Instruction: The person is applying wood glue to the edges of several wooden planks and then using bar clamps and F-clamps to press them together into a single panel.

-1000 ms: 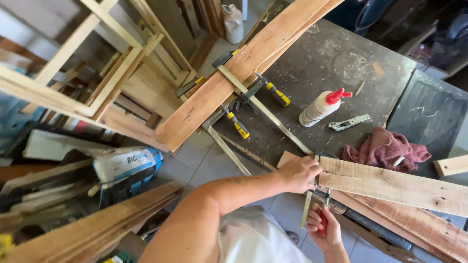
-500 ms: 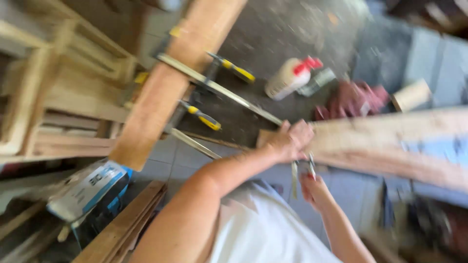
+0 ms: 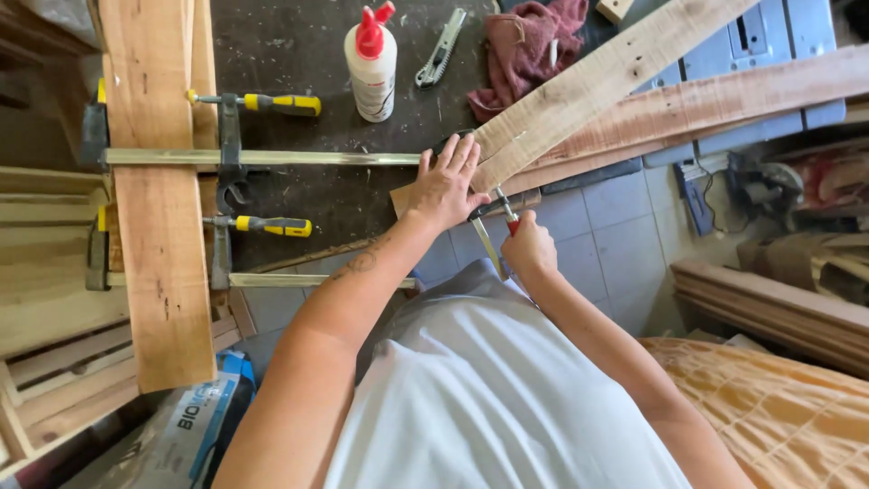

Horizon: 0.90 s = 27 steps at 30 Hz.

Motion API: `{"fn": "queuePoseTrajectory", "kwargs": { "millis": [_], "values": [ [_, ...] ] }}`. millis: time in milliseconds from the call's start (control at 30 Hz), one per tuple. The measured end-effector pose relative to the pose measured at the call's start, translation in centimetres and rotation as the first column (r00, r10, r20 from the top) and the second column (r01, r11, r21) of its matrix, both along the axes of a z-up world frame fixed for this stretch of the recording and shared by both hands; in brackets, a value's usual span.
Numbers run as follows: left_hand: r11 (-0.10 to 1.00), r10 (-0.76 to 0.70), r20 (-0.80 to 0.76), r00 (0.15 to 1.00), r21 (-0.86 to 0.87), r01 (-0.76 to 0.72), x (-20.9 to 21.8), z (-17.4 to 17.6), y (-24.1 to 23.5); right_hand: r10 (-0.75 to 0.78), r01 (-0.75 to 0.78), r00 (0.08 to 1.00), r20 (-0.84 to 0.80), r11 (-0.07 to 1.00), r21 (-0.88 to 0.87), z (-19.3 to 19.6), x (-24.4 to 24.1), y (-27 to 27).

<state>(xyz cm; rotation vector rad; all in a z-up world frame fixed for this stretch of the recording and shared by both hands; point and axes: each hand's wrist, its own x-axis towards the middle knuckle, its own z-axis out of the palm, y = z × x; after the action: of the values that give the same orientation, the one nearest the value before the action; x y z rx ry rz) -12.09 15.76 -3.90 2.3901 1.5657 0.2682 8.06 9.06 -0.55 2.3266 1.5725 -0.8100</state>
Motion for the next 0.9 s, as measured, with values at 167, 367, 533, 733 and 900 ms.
{"fn": "queuePoseTrajectory", "kwargs": {
  "millis": [167,367,533,733,900],
  "values": [
    [1.0,0.008,0.006,1.0,0.019,-0.008,-0.3,0.7,-0.7,-0.241,0.183,0.845,-0.477,0.969,-0.166,-0.1,1.8,0.0],
    [1.0,0.026,0.012,1.0,0.005,-0.026,-0.2,1.1,-0.4,-0.67,0.109,0.001,-0.743,0.738,-0.666,5.5,1.7,0.0],
    [0.999,0.008,0.017,1.0,-0.047,-0.007,-0.6,0.8,-0.2,-0.588,0.187,0.241,-0.772,0.809,-0.558,2.0,1.8,0.2],
    [1.0,0.006,0.01,1.0,-0.019,-0.006,-0.4,0.4,-0.5,-0.118,0.109,0.973,-0.198,0.992,-0.055,-2.9,1.3,-0.6],
    [1.0,0.013,-0.019,1.0,0.028,-0.012,-0.5,-0.4,-0.2,-0.046,0.046,0.998,0.033,0.999,0.018,-1.4,-0.5,-1.2]
  ]
}}
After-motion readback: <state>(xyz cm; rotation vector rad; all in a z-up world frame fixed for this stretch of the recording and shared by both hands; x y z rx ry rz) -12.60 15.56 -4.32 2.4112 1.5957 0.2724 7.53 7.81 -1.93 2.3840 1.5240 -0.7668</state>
